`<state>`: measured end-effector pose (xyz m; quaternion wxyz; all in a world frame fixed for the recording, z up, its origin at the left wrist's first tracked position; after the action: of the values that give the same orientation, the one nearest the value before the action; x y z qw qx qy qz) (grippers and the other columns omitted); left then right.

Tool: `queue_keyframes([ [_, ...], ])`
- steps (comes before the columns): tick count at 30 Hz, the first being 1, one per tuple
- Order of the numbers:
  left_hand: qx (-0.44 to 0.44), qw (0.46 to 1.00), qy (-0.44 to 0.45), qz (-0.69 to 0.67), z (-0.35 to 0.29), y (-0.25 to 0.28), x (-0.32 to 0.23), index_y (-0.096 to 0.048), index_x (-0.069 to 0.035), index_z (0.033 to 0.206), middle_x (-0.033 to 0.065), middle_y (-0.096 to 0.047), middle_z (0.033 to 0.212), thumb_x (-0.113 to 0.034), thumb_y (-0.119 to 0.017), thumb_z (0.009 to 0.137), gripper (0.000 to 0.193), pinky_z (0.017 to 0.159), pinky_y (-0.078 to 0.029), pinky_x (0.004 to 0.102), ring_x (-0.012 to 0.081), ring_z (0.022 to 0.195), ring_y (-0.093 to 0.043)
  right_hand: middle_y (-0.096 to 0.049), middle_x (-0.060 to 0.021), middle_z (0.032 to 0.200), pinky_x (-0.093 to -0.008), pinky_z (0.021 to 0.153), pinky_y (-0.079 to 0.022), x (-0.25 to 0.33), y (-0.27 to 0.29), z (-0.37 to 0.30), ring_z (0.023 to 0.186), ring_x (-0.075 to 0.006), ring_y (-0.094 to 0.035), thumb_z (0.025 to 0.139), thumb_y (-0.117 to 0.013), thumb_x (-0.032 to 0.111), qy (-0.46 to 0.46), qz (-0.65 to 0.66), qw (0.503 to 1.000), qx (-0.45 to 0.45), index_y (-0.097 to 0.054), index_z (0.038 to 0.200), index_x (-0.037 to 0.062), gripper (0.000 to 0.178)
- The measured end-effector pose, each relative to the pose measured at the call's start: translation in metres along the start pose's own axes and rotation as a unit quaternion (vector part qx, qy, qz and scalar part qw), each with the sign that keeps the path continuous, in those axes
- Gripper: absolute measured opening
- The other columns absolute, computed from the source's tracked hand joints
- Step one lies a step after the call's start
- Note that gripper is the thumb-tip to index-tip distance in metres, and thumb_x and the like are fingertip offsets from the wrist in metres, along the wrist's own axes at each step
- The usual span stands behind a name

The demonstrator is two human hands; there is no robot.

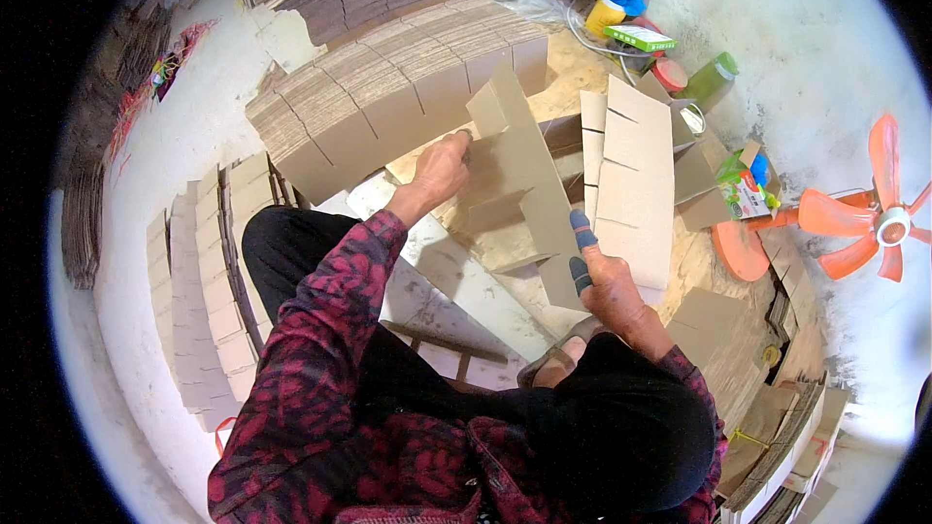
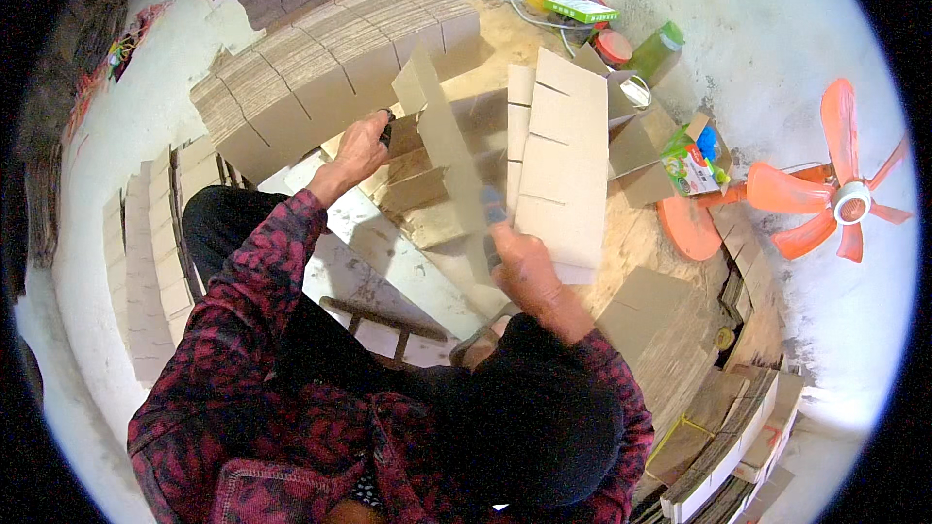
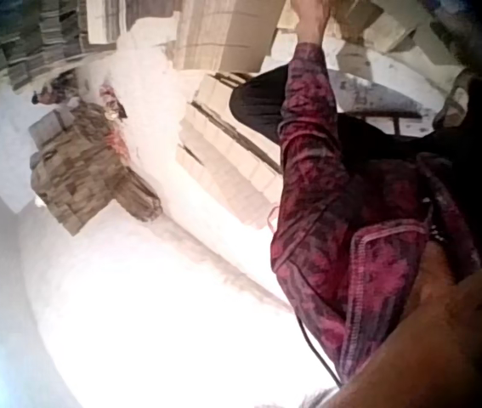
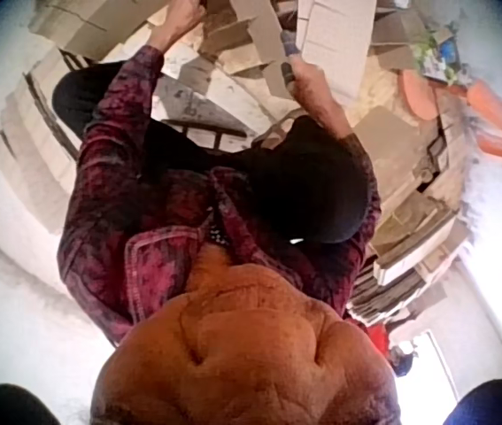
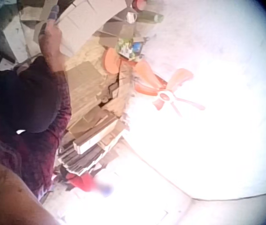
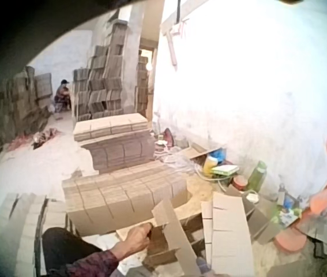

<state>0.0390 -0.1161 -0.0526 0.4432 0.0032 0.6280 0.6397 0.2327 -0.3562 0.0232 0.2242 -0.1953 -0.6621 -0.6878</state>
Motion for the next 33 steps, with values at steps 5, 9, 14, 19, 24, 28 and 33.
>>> queue_keyframes([
  [5, 0.032, 0.999, -0.008, 0.004, -0.019, -0.008, -0.009, -0.047, -0.001, 0.090, 0.0248, -0.059, 0.078, 0.005, -0.050, 0.071, 0.020, 0.066, -0.044, 0.0530, 0.0466, 0.078, -0.058, -0.057, -0.0262, 0.071, -0.0440, 0.060, -0.049, -0.001, 0.003, 0.008, 0.068, -0.0430, -0.060, 0.072, -0.057, -0.007, 0.003, 0.005, 1.000, 0.029, -0.029, 0.129, 0.0050, 0.065],
  [9, -0.003, 0.999, 0.038, -0.010, -0.007, 0.002, 0.001, -0.045, -0.001, 0.088, 0.0257, -0.059, 0.079, 0.005, -0.050, 0.071, 0.018, 0.067, -0.043, 0.0541, 0.0469, 0.081, -0.058, -0.060, -0.0236, 0.074, -0.0502, 0.060, -0.049, 0.005, -0.001, 0.010, 0.072, -0.0448, -0.059, 0.066, -0.056, -0.007, 0.007, 0.002, 0.999, 0.040, -0.048, 0.094, 0.0034, 0.032],
  [14, 0.008, 0.999, 0.011, -0.036, -0.001, 0.000, 0.009, -0.051, -0.002, 0.090, 0.0222, -0.062, 0.087, 0.002, -0.053, 0.071, 0.019, 0.071, -0.046, 0.0484, 0.0411, 0.086, -0.060, -0.060, -0.0246, 0.077, -0.0504, 0.061, -0.049, 0.013, -0.003, 0.016, 0.074, -0.0461, -0.059, 0.065, -0.055, -0.008, -0.022, -0.008, 0.996, 0.082, -0.046, 0.099, 0.0027, 0.037],
  [19, 0.012, 0.998, 0.037, -0.041, 0.002, 0.010, -0.005, -0.051, 0.000, 0.092, 0.0228, -0.062, 0.088, 0.004, -0.052, 0.071, 0.021, 0.074, -0.046, 0.0487, 0.0421, 0.087, -0.059, -0.060, -0.0249, 0.079, -0.0516, 0.063, -0.048, 0.002, -0.012, 0.027, 0.074, -0.0469, -0.058, 0.063, -0.055, -0.009, -0.020, -0.050, 0.992, 0.117, -0.047, 0.108, 0.0018, 0.046],
  [24, -0.091, 0.993, -0.070, -0.020, -0.002, 0.030, -0.017, -0.053, 0.002, 0.105, 0.0246, -0.055, 0.116, 0.003, -0.054, 0.070, 0.035, 0.086, -0.046, 0.0457, 0.0407, 0.109, -0.052, -0.059, -0.0252, 0.078, -0.0504, 0.069, -0.048, 0.007, 0.000, 0.063, 0.077, -0.0452, -0.057, 0.063, -0.055, -0.008, 0.143, 0.039, 0.984, 0.095, -0.048, 0.101, 0.0024, 0.040],
  [28, -0.067, 0.971, -0.195, -0.122, -0.039, 0.038, -0.086, -0.049, 0.002, 0.114, 0.0274, -0.054, 0.115, -0.010, -0.059, 0.081, 0.037, 0.082, -0.045, 0.0477, 0.0442, 0.105, -0.052, -0.061, -0.0263, 0.080, -0.0514, 0.069, -0.048, 0.002, 0.019, 0.078, 0.080, -0.0447, -0.060, 0.068, -0.053, -0.004, 0.044, -0.104, 0.987, 0.118, -0.048, 0.100, -0.0003, 0.033],
  [33, 0.228, 0.960, 0.022, -0.162, -0.109, -0.005, -0.102, -0.050, 0.000, 0.099, 0.0237, -0.061, 0.078, -0.006, -0.059, 0.076, 0.026, 0.067, -0.047, 0.0506, 0.0449, 0.077, -0.061, -0.062, -0.0264, 0.074, -0.0515, 0.063, -0.050, 0.006, -0.014, 0.056, 0.075, -0.0452, -0.062, 0.073, -0.052, -0.002, -0.006, -0.139, 0.978, 0.153, -0.048, 0.099, -0.0007, 0.026],
])
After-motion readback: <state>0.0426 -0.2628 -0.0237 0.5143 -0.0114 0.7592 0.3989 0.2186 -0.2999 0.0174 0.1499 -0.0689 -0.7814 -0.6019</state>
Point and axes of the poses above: each hand's wrist, its own z-axis towards the middle knuckle, its own y-axis out of the back of the hand, x = y × z, the point moved 3 cm from there along z, towards the middle knuckle
